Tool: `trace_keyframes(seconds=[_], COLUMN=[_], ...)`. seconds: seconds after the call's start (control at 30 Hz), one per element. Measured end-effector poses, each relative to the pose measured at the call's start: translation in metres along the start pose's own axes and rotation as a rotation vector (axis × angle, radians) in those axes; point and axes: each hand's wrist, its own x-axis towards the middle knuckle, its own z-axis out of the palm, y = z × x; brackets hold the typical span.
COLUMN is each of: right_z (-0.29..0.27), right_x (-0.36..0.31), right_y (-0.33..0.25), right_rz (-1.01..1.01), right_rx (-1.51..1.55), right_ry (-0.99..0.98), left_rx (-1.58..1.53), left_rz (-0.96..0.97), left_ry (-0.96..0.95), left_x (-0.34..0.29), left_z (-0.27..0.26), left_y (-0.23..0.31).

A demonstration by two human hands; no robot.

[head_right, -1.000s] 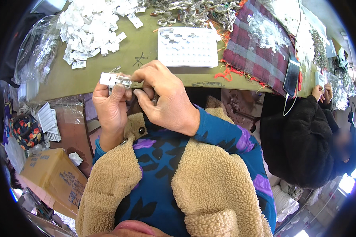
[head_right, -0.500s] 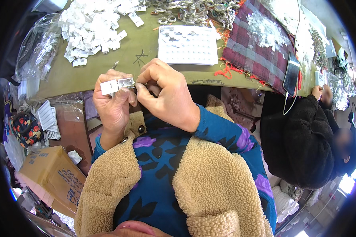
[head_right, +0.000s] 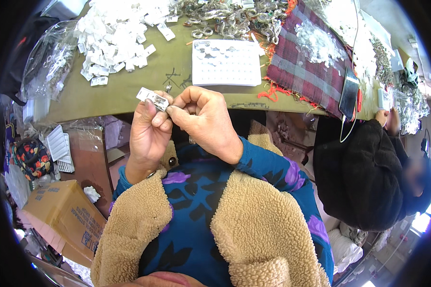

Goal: The person repeatedly picks small white rectangular components and metal rings from a table, inserts the rings into the components, and places the assembled units into a white tray. The person handles items one at a time and continues the cycle throughout the clip.

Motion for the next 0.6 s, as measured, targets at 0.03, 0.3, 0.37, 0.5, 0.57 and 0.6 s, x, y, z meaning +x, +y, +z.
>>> trace_keyframes(seconds=[0.03,0.3,0.37,0.5,0.57,0.6], right_z=[-0.001,-0.013,-0.013,-0.010,-0.010,-0.009], right_x=[0.000,0.002,0.006,0.009,0.010,0.011], right_y=[0.000,-0.003,-0.007,-0.014,-0.015,-0.015], right_rz=[0.024,-0.208,-0.512,-0.617,-0.505,-0.478], right_rx=[0.032,-0.442,-0.567,-0.633,-0.605,-0.613], right_ry=[-0.006,-0.029,0.036,0.003,-0.041,-0.048], left_rx=[0.020,0.124,0.173,0.333,0.472,0.570], left_rz=[0.004,0.056,0.100,0.128,0.102,0.074], left_ry=[-0.002,0.005,0.014,0.068,0.097,0.110], left_x=[0.000,0.003,0.004,0.002,0.002,0.001], left_z=[0.000,-0.004,-0.005,-0.004,-0.003,-0.003], left_y=[-0.001,0.000,0.001,0.000,0.001,0.004])
